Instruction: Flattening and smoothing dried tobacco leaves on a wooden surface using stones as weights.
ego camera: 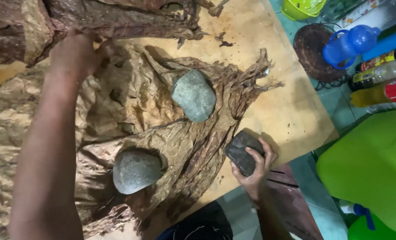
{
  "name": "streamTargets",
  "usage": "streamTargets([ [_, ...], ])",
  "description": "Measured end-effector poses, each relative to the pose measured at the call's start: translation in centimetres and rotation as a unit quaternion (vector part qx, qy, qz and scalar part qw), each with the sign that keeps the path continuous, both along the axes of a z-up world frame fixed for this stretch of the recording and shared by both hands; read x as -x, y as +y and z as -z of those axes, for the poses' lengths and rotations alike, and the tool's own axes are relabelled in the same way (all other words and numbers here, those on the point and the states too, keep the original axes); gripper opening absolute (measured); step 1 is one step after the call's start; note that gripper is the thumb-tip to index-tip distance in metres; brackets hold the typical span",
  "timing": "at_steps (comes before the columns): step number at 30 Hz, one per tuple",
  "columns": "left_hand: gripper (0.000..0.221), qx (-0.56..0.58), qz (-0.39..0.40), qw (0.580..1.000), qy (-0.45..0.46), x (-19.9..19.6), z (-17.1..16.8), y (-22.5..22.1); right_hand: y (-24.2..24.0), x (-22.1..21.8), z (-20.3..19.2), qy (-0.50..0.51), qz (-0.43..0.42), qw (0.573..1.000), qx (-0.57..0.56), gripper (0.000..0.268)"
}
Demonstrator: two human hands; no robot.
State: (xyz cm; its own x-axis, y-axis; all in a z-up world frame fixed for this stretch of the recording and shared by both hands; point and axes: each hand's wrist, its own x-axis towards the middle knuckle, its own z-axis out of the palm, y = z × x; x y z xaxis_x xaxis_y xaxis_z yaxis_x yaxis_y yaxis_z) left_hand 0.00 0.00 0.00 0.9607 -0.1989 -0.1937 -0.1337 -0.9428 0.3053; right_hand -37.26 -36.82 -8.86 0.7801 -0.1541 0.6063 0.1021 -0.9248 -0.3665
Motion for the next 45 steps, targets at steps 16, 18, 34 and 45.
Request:
streamTargets([
  [16,0.014,0.146,-0.031,0.986,0.071,-1.8,-1.5,-0.8,-0.7,0.1,-0.1,0.018,-0.017,1.000,0.018,0.056],
  [18,0.013,0.213,-0.062,0.974,0.055,-1.5,-1.4,-1.3,-0.5,-0.2,-0.3,0.005,-0.021,0.999,0.030,0.052],
  [34,0.048,0.409,0.041,0.909,-0.069,1.2,4.1,3.9,-0.5,0.5,0.4,0.012,-0.007,1.000,0.007,0.055],
  [45,0.090,-0.080,-0.066,0.993,0.057,19.4,-0.6,6.6,-2.0,0.3,-1.9,0.131,-0.026,0.987,0.094,0.082],
])
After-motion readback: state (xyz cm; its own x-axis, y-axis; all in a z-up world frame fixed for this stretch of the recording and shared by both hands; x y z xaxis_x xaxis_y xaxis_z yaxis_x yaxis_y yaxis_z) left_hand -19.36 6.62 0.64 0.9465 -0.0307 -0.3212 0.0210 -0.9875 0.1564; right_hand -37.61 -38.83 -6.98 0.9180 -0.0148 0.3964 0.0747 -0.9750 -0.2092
